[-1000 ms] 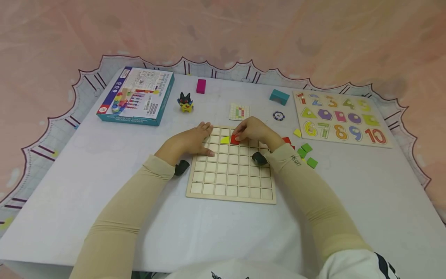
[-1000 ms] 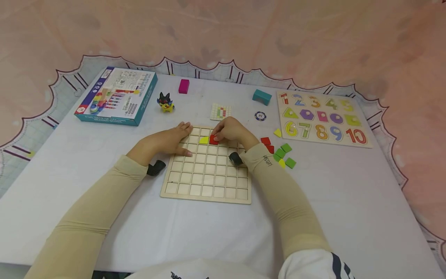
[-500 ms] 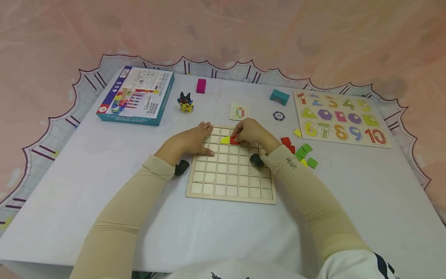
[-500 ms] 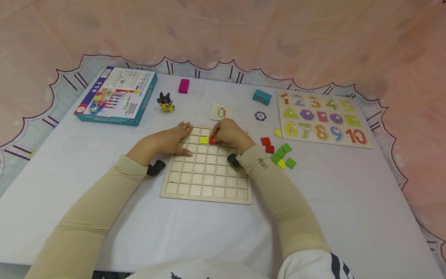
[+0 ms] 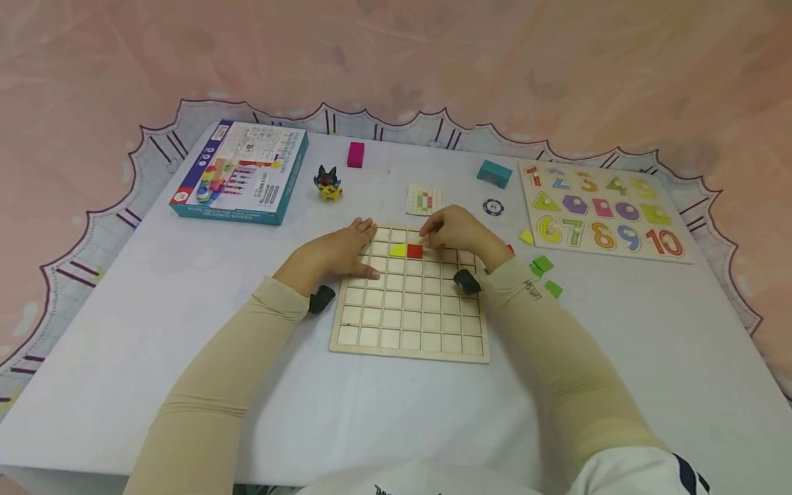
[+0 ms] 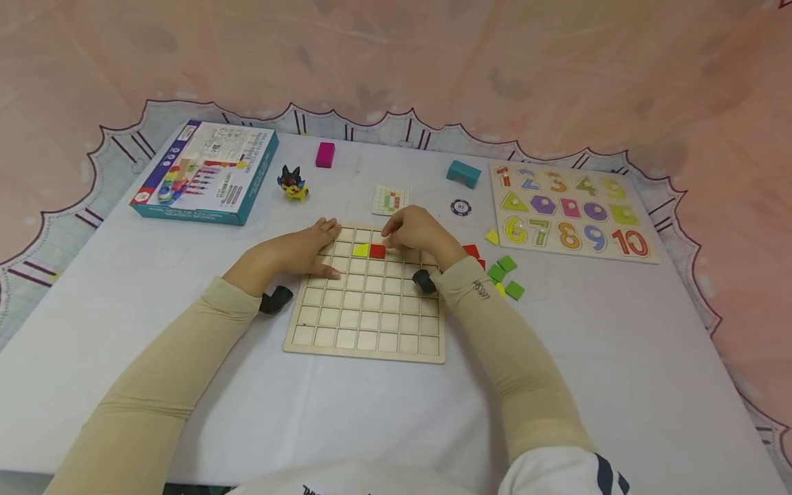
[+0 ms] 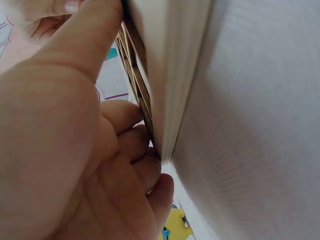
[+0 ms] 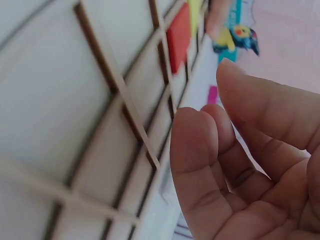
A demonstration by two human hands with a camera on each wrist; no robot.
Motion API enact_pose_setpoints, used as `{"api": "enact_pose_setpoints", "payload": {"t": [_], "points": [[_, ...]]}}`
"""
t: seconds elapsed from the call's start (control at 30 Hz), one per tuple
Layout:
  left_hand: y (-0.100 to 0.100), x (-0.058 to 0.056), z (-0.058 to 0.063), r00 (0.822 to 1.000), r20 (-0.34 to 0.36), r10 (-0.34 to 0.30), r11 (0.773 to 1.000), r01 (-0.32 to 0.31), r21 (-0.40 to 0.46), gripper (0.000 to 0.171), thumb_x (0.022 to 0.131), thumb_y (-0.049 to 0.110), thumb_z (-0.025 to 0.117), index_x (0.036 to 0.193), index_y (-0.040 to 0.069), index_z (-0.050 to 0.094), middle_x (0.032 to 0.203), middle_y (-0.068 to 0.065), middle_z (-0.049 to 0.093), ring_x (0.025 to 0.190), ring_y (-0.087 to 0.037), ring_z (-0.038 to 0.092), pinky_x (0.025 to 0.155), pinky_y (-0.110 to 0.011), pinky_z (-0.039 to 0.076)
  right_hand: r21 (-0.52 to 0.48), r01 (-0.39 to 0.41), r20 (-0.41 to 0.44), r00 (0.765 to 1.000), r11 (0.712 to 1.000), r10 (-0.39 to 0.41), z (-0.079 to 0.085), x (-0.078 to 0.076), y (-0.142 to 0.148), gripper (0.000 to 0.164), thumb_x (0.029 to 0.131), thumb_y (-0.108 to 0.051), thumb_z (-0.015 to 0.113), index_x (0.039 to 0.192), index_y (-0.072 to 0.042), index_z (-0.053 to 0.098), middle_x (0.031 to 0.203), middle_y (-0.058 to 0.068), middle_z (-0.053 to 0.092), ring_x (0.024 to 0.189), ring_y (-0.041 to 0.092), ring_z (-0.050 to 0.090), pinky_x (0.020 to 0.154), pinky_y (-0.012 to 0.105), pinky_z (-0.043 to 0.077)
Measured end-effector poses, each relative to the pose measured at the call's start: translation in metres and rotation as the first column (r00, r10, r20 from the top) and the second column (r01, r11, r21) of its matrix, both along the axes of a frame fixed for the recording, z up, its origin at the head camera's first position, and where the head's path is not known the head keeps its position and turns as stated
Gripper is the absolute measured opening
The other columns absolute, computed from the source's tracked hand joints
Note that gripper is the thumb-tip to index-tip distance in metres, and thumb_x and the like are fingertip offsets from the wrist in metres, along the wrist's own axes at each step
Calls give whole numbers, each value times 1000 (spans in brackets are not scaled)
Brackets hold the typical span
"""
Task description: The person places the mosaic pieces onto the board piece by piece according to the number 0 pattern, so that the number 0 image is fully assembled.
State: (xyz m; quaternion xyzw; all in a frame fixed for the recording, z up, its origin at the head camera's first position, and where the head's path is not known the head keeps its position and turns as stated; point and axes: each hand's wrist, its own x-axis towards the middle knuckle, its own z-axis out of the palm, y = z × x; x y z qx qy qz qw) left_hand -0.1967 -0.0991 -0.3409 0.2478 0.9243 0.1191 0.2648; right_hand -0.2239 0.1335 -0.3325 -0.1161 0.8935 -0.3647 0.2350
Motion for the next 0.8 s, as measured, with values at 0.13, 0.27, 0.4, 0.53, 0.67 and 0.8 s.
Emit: {"api": "enact_pose_setpoints", "payload": {"t": [0.13,0.27,0.4,0.53,0.67,0.8], "points": [[-2,-1,-1,1000,-14,-2,1000,2,-10,97,83,47,62,147,2,5,155,-15,-1,142,-31,-5,116,-43,5,-19,50,6,999,999,-50,7,-1,9,23,83,-5,64,106,-1,66,99,11,62,86,20,55,78,31,49],[-4,-2,-2,1000,-18,1,1000,-1,-4,97,83,47,62,147,1,5,155,-15,-1,142,-31,-5,116,-43,5,-4,83,4,997,997,-83,12,-4,22,26,84,-6,62,110,-1,65,109,13,63,88,20,59,85,36,49],[-4,-1,-3,1000,-9,0,1000,0,8,97,83,46,63,147,1,5,155,-16,-1,142,-32,-6,116,-44,4,16,115,-13,993,993,-115,15,-6,43,28,84,-6,62,112,0,65,107,14,63,89,20,59,89,40,48],[-5,0,-4,1000,4,7,1000,-7,14,97,83,45,63,147,2,4,155,-15,-2,142,-31,-7,116,-44,4,46,145,-22,989,988,-144,16,-6,70,29,86,-7,60,114,2,63,114,18,61,94,23,59,90,43,47],[-4,1,-4,1000,8,13,1000,-14,23,97,83,45,63,147,3,4,155,-14,-3,142,-30,-7,116,-44,4,112,170,-28,985,979,-168,15,-3,99,30,88,-9,58,115,1,62,120,20,58,98,26,57,90,43,46],[-3,0,-5,1000,3,10,1000,-10,24,97,83,46,63,147,3,5,155,-14,-2,142,-30,-7,116,-44,4,157,209,-17,978,965,-209,13,0,125,32,88,-11,57,118,1,60,121,21,56,102,29,51,95,46,42]]}}
